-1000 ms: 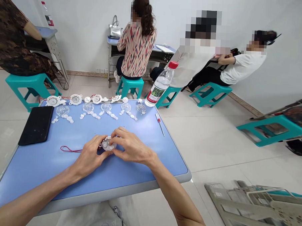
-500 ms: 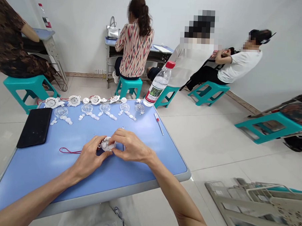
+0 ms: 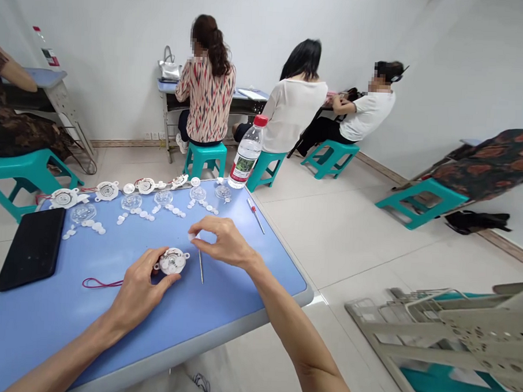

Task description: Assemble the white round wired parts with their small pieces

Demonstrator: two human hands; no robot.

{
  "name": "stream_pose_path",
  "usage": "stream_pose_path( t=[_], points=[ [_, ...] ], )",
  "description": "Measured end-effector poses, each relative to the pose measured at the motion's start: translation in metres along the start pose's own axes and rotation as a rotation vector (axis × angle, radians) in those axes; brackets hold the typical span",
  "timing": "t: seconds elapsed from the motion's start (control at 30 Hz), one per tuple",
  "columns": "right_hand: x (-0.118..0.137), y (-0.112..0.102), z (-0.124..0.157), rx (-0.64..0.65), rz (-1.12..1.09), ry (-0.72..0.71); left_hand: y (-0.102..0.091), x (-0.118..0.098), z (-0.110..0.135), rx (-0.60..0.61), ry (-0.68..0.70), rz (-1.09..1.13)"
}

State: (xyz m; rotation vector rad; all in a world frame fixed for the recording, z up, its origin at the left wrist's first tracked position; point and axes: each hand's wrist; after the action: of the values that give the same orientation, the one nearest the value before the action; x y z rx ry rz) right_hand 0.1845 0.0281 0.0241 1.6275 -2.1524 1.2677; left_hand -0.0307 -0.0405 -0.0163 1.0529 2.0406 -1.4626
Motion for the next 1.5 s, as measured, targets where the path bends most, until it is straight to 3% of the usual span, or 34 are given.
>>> stream_pose_path(
  t=[0.17, 0.33, 0.5, 0.93, 1.5],
  points=[
    [-0.033, -0.024, -0.007, -0.162, 0.134, 0.273, -0.001, 0.0, 0.0, -0.007, 0.009, -0.021],
    [-0.078, -0.049, -0.023, -0.086, 0.5, 0.458, -0.001, 0.0, 0.0, -0.029, 0.016, -0.024],
    [-0.103, -0.051, -0.026, -0.09, 0.66, 0.536, -0.001, 0.0, -0.001, -0.023, 0.014, -0.025],
    [-0.104, -0.04, -0.026, -0.049, 0.722, 0.635, -0.001, -0.001, -0.001, -0.043, 0.016, -0.02],
    [-0.109, -0.038, -0.025, -0.09, 0.678, 0.704, -0.001, -0.001, 0.0, -0.008, -0.015, -0.012]
  ],
)
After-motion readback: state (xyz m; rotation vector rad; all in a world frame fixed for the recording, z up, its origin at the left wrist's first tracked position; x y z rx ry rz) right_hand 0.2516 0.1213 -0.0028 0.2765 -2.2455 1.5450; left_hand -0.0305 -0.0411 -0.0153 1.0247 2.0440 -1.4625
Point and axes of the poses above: each hand's wrist, its own z-axis away from the middle knuckle, its own y-axis out of the palm, x = y × z, and after that the axes turned 10 degrees about -x, right-handed
